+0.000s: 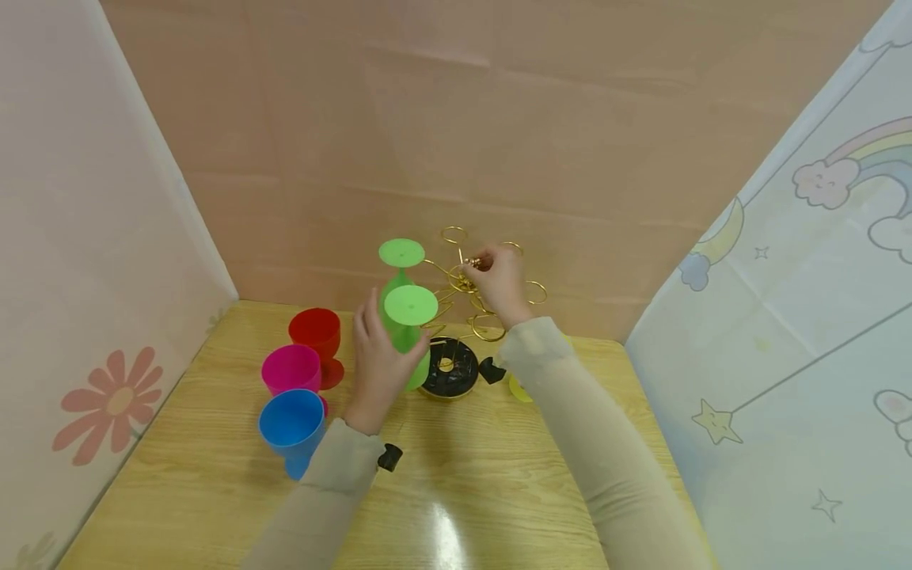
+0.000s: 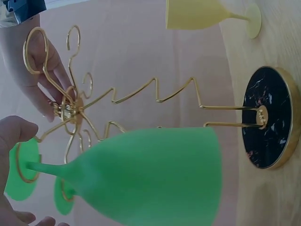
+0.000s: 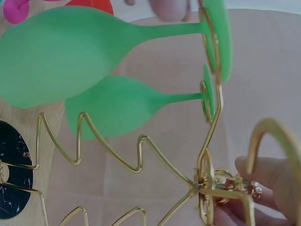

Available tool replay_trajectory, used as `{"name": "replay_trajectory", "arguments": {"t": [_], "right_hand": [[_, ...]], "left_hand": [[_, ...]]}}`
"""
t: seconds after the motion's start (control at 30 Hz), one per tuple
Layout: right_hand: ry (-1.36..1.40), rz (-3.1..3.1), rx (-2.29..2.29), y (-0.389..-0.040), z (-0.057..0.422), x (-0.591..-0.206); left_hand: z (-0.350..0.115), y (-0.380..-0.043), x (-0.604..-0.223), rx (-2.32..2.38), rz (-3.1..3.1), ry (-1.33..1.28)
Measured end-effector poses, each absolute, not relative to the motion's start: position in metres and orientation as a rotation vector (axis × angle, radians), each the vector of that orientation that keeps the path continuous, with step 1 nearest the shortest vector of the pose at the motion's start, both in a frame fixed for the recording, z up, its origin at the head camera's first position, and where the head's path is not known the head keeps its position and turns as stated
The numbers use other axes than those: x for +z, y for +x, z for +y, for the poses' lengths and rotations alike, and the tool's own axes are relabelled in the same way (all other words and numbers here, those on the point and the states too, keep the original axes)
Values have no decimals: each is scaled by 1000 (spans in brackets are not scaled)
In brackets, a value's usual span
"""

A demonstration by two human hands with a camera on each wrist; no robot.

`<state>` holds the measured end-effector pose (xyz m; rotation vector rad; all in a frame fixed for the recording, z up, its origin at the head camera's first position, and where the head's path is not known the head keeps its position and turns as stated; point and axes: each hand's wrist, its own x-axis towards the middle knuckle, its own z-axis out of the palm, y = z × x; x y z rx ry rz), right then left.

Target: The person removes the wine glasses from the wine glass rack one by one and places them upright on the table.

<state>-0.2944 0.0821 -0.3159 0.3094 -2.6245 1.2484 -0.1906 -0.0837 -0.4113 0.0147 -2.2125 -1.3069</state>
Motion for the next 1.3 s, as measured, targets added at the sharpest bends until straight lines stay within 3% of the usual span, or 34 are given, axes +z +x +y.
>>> {"name": "replay_trajectory", "arguments": {"t": [0.37, 1.3], "right_hand": [[325, -2629, 1162, -294, 81, -321], [373, -2604, 966, -286, 68, -325]], "left_hand": [[-88, -195, -433, -1517, -2304, 96], [-95, -191, -465, -1435, -2405, 48]]}}
